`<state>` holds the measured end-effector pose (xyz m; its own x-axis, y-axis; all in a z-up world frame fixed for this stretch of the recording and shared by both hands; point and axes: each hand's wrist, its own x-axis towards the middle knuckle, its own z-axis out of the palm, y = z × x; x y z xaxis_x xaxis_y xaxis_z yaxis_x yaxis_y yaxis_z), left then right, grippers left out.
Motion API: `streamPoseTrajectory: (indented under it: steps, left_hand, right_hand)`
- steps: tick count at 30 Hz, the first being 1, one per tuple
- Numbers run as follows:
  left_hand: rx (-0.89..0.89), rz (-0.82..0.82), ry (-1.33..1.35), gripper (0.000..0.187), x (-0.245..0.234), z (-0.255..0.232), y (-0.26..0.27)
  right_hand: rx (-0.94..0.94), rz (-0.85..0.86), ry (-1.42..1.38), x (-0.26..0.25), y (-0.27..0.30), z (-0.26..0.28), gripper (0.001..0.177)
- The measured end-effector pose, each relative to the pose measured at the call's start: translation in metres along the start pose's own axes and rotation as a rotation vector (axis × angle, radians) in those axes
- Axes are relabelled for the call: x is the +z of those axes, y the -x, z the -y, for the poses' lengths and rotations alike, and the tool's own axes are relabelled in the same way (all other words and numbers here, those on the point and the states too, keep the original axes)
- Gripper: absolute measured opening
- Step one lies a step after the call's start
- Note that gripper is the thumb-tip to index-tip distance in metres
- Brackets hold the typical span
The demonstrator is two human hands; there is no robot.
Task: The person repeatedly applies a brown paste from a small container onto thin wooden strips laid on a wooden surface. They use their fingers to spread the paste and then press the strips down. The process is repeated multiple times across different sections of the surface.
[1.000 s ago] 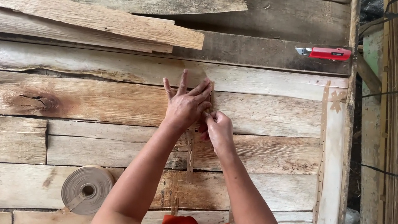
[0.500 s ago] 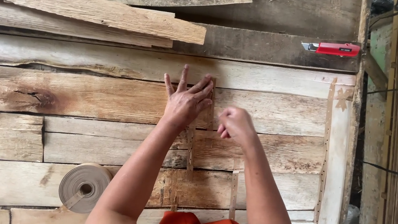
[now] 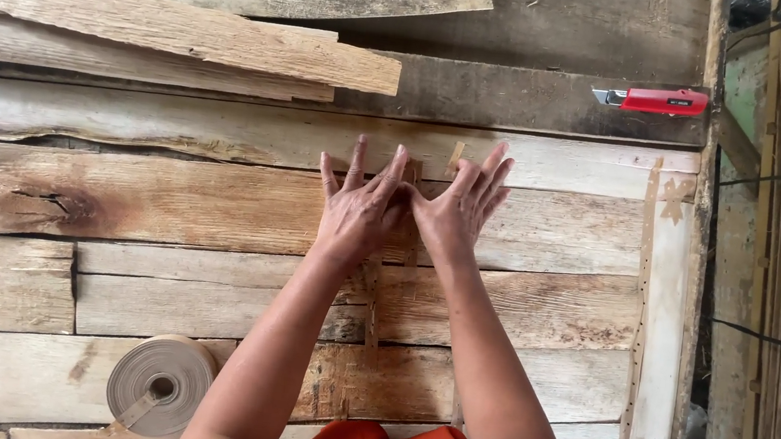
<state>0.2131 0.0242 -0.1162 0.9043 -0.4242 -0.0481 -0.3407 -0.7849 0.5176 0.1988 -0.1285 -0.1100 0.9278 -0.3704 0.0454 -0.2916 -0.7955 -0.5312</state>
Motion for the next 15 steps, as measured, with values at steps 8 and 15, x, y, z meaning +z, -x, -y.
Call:
streamPoseTrajectory:
  steps: [8, 15]
  left_hand:
    - [-0.013, 0.028, -0.003, 0.086, -0.004, 0.000, 0.000]
    - [-0.020, 0.064, -0.014, 0.088, -0.014, -0.005, 0.000]
  right_hand:
    - [0.060, 0.042, -0.017, 0.003, -0.003, 0.003, 0.094]
    - [0.081, 0.025, -0.005, 0.012, -0.016, -0.005, 0.102]
